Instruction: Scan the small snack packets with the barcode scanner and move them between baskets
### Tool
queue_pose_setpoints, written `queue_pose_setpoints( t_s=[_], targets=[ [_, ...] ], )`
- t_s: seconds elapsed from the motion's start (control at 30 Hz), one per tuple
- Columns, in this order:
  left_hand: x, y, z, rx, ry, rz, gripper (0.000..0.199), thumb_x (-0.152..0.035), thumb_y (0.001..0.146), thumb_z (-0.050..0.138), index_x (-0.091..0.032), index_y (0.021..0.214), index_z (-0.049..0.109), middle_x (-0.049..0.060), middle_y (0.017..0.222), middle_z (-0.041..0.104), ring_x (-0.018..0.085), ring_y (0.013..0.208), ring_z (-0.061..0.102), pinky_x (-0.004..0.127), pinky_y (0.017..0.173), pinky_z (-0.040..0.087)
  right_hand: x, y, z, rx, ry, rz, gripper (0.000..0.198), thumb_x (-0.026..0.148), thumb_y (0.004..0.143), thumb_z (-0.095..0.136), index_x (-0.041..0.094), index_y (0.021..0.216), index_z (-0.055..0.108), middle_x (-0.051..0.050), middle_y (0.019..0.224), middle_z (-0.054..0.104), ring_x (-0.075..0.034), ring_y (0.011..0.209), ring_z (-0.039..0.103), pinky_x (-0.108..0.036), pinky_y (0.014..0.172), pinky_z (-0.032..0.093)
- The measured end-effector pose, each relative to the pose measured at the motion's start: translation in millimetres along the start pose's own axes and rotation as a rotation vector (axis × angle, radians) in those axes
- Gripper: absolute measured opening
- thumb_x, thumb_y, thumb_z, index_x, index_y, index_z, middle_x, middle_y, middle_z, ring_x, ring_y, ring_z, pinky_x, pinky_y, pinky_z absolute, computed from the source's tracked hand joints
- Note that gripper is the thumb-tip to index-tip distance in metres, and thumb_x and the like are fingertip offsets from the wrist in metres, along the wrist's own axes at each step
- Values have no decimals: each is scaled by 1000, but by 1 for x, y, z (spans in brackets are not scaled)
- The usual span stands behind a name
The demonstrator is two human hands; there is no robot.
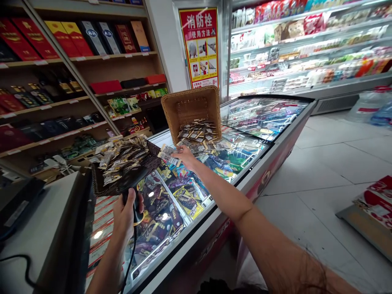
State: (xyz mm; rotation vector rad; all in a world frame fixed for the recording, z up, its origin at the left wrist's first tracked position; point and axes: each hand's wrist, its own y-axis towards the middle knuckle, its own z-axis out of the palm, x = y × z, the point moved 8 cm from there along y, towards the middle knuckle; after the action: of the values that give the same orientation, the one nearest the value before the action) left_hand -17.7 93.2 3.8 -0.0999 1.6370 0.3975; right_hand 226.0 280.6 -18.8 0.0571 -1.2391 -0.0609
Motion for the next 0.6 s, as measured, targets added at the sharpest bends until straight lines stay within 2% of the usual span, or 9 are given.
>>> queue_pose_setpoints(
  t_s=[0.07,0.13,0.27,0.4,0.47,0.6],
  targets=[
    [-1,0,1,3,5,8,58,-76,80,73,-20,82,58,-3,63,60,10,47,52,22,43,41,-2,-1,3,64,66,74,42,18,58,91,20,89,63,4,80,66,-15,76,64,-28,70,50],
    [-2,-1,1,-2,11,9,57,-76,80,73,-20,79,57,-2,63,60,10,46,52,22,43,41,0,-2,4,93,101,82,46,20,56,95,20,90,63,5,76,63,-14,73,61,-27,69,48],
    [-3,-1,1,-1,9,20,57,-75,81,72,-21,77,57,-3,62,59,10,45,52,22,41,40,5,0,-6,11,152,26,54,32,48,101,21,90,68,5,74,63,-13,72,56,-24,62,39],
    [-3,0,1,12,2,29,57,-75,81,73,-21,77,56,-3,63,60,10,45,52,22,40,40,-8,4,-15,-87,217,80,61,46,45,102,20,92,74,1,78,67,-12,68,51,-25,56,31],
    [-2,0,3,44,18,14,58,-75,81,73,-21,77,56,-3,64,60,9,44,52,22,40,39,-15,6,-17,-118,197,113,63,52,49,100,19,98,75,0,78,68,-12,67,52,-26,55,31],
    [2,-2,12,185,108,-36,59,-76,80,73,-20,76,57,-3,64,59,8,42,51,21,39,36,-27,9,-18,-131,122,142,64,53,56,99,17,103,75,-5,79,72,-18,74,63,-28,59,41]
  ],
)
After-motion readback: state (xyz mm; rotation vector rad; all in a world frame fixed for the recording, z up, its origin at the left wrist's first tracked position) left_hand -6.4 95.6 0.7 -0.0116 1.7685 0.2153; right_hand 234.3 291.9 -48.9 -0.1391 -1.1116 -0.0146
